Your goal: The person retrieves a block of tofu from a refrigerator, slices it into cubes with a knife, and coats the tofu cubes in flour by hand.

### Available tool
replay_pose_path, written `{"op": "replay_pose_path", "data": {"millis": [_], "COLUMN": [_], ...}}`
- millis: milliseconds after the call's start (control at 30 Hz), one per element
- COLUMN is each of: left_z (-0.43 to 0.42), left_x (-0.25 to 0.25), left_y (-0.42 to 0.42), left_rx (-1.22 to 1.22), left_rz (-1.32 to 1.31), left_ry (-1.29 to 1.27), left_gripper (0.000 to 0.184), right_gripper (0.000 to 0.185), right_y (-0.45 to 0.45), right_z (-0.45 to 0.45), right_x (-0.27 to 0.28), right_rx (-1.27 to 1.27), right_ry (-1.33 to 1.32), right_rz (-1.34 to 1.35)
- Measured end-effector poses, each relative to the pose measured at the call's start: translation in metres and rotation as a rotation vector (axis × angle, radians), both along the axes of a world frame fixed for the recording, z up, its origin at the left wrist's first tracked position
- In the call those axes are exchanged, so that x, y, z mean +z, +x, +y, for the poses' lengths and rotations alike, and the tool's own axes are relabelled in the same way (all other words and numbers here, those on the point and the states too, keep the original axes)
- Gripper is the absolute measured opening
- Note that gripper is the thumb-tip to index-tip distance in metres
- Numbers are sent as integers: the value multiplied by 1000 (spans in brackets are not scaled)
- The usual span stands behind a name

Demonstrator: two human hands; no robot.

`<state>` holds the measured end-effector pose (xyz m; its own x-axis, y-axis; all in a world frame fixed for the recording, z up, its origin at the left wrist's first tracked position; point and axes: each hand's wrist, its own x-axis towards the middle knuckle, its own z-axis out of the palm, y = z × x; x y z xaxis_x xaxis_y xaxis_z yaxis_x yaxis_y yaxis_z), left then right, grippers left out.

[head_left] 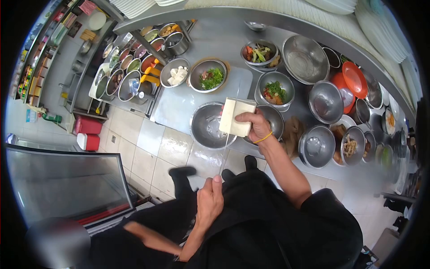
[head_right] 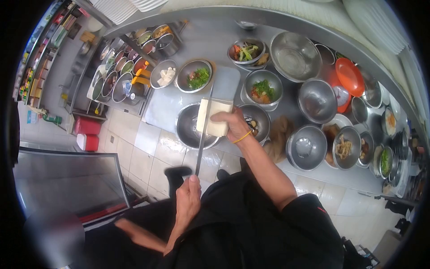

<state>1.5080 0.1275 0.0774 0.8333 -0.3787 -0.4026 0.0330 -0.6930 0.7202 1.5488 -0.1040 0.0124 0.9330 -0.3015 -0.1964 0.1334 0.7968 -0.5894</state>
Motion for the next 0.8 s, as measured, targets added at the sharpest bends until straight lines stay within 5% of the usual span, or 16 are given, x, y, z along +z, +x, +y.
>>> {"op": "replay_pose_path", "data": {"millis": [300, 533, 800], "left_z": [-34, -50, -42], "left_x": [-25, -29, -37], "left_y": [27, 52, 106], "left_rx": [-41, -93, -237], "left_rz": [-51, -76, -31], "left_ry": [-45, -5, 38], "left_gripper": [52, 53, 57], "right_gripper": [47, 56, 44], "right_y": [11, 27, 39], "right_z": [-24, -39, -34], "right_x": [21, -3, -10], "right_rx": [-78, -23, -136], "right_ry": [-205, 99, 262], "right_rz": [-41, -82, 22]}}
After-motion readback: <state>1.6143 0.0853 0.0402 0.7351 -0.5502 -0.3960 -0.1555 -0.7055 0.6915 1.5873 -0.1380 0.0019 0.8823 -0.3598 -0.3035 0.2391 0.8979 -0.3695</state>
